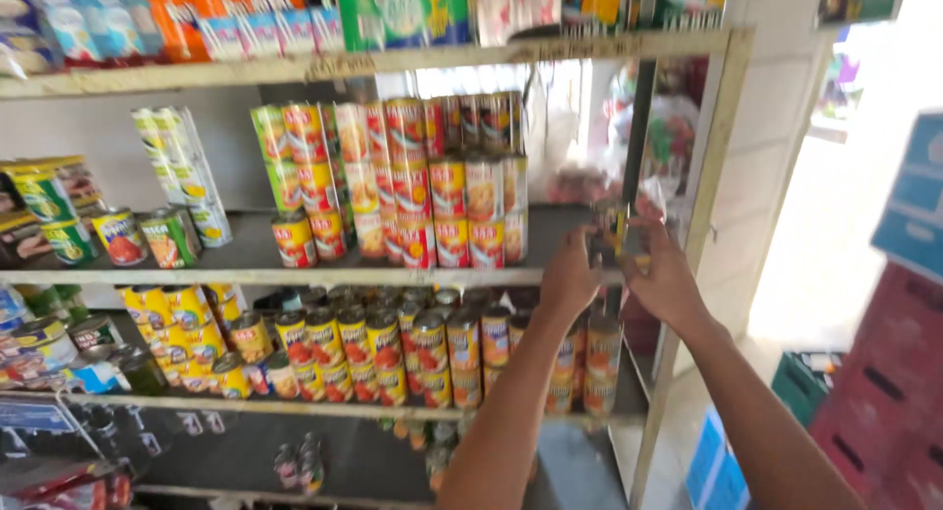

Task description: Restocking canned sardines from a box onto a retail shelf.

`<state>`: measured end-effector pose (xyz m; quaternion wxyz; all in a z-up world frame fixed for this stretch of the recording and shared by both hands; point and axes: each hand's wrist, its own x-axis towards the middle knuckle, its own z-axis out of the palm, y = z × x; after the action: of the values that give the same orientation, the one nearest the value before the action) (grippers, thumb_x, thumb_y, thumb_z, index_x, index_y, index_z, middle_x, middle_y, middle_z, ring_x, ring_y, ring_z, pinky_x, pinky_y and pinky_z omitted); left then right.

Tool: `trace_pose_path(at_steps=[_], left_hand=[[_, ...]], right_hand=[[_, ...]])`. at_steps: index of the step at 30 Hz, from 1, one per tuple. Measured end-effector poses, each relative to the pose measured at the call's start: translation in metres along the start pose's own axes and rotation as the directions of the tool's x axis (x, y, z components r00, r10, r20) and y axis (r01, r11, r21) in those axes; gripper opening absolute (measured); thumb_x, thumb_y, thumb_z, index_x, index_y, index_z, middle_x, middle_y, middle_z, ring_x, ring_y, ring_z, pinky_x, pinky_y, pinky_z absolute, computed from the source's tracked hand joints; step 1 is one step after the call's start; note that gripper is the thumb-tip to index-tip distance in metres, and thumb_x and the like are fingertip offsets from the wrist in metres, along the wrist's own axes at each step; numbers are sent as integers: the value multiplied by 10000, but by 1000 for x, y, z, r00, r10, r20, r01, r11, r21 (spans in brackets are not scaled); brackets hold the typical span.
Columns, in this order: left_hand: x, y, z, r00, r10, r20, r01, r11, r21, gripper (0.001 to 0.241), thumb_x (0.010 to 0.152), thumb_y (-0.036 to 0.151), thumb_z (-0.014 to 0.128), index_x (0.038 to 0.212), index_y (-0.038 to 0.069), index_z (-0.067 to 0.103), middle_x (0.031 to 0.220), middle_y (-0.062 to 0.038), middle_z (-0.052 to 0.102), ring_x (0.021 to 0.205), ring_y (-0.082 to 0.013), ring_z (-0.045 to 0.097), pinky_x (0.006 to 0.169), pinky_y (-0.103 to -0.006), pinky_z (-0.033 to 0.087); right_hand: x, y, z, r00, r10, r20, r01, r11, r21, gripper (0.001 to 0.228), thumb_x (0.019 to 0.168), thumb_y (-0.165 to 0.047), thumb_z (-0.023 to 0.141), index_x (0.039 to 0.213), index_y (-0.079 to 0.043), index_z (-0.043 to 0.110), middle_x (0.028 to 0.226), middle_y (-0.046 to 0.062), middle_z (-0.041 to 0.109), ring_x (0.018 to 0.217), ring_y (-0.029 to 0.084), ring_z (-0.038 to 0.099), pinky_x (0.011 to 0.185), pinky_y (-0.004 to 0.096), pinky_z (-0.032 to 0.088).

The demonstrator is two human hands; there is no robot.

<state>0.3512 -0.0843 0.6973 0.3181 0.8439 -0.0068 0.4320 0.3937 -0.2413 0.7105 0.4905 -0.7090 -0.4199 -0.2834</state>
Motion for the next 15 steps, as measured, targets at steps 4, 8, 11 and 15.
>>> trace_pose_path(at_steps=[4, 8, 11, 15], left_hand=[[36, -29, 33, 994, -90, 63, 69, 957, 282, 803, 823, 271, 767, 1473, 3, 379, 1252, -281, 592, 1046, -453, 664, 862, -533, 558], [49, -49, 51, 988, -132, 85, 94, 931, 353, 902, 822, 409, 746, 1467, -93, 363, 1249, -315, 638, 1094, -443, 676, 927, -522, 558], [50, -67, 62, 995, -92, 47, 70, 933, 352, 1006, 831, 398, 740, 1546, -124, 261, 1295, -340, 605, 1108, -448, 668, 927, -514, 560], [43, -51, 48, 991, -128, 30, 114, 952, 285, 1036, 811, 364, 745, 1568, -129, 239, 1314, -341, 606, 1126, -437, 673, 953, -493, 563]], right_hand=[[39, 63, 20, 995, -98, -24, 97, 994, -55, 654, 867, -143, 687, 1449, -12, 419, 1310, 263, 602, 1226, 431, 628, 1037, 460, 493], [70, 90, 42, 995, -102, -23, 99, 990, -97, 859, 820, -191, 784, 1488, 43, 297, 1361, 341, 534, 1269, 468, 561, 1038, 485, 461], [76, 90, 55, 1000, 23, 20, -21, 996, -89, 922, 813, -218, 796, 1519, 33, 260, 1348, 341, 543, 1254, 468, 574, 1026, 486, 475], [68, 75, 60, 994, 106, -11, -106, 994, -29, 838, 822, -206, 786, 1497, -22, 325, 1328, 268, 612, 1217, 417, 646, 1009, 464, 516]])
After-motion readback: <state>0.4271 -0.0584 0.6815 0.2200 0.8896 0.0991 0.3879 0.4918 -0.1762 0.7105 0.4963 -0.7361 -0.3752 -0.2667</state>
